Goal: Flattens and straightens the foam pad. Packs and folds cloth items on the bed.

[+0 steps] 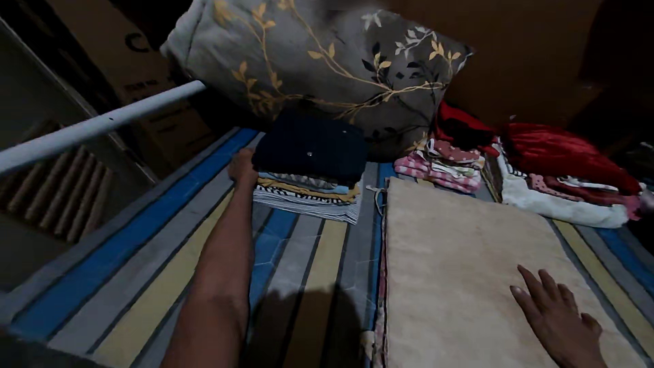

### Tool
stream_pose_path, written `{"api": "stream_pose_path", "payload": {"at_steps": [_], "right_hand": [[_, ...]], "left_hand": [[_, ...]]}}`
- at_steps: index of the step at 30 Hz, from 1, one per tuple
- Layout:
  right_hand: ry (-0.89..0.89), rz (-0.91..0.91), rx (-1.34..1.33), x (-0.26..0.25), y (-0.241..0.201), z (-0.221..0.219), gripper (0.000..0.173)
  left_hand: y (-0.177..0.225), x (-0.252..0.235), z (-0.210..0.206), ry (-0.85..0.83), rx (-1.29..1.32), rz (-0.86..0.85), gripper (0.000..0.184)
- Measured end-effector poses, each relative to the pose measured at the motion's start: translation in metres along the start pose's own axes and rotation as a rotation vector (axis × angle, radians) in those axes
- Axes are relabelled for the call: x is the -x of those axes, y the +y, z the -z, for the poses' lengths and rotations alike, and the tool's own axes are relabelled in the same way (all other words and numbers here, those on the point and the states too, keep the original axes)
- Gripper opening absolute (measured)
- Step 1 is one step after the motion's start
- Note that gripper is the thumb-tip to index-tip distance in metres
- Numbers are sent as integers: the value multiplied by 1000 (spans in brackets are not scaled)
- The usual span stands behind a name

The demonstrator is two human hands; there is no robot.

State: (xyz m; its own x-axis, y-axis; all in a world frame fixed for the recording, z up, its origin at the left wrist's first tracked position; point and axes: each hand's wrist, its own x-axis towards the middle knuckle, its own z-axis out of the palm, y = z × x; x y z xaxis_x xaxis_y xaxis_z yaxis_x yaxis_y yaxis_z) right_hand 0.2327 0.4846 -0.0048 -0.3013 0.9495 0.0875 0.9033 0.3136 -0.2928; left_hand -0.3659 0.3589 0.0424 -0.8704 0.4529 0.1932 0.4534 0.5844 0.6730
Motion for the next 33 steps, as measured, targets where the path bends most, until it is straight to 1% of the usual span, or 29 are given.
{"api": "stream_pose_path", "payload": {"at_steps": [3, 5, 8, 10, 11, 13, 16, 18, 21, 23, 25, 28, 29, 31, 33], "right_hand": [[-23, -8, 6, -1, -2, 2, 67], [-23, -9, 11, -1, 0, 1, 66], [-19, -10, 6, -1, 2, 0, 68], [-19, -17, 0, -1, 2, -1, 68], [-17, -17, 1, -1, 1, -2, 67], [-10, -18, 1, 0, 1, -3, 66], [8, -21, -4, 0, 0, -3, 65], [11, -19, -2, 1, 1, -5, 67], [15, -14, -17, 0, 1, -7, 69], [22, -16, -33, 1, 0, -6, 66], [31, -18, -40, 1, 0, -5, 65], [39, -14, -34, 2, 1, -8, 70], [42, -10, -36, 2, 1, -8, 70], [54, -6, -41, 2, 1, -7, 72], [52, 3, -40, 2, 0, -5, 74]], "left_hand": [[-13, -14, 7, -20, 39, -24, 38], [-18, -28, 9, -54, 64, 16, 31], [-23, -38, 17, -90, 258, 109, 46], [-20, -35, 25, -70, 324, 141, 49], [-11, -31, 34, -39, 298, 118, 49], [18, -20, 60, 36, 218, -14, 48], [95, 16, 95, 114, 163, -294, 48], [145, 38, 100, 50, 125, -458, 51], [197, 44, 89, -47, 3, -606, 53], [212, 41, 72, -91, -89, -608, 58], [206, 35, 45, -173, -168, -525, 65], [162, 14, -11, -308, -309, -376, 71], [153, 8, -20, -353, -344, -340, 73], [152, 2, -23, -414, -368, -321, 75], [151, 0, -22, -425, -355, -333, 74]]}}
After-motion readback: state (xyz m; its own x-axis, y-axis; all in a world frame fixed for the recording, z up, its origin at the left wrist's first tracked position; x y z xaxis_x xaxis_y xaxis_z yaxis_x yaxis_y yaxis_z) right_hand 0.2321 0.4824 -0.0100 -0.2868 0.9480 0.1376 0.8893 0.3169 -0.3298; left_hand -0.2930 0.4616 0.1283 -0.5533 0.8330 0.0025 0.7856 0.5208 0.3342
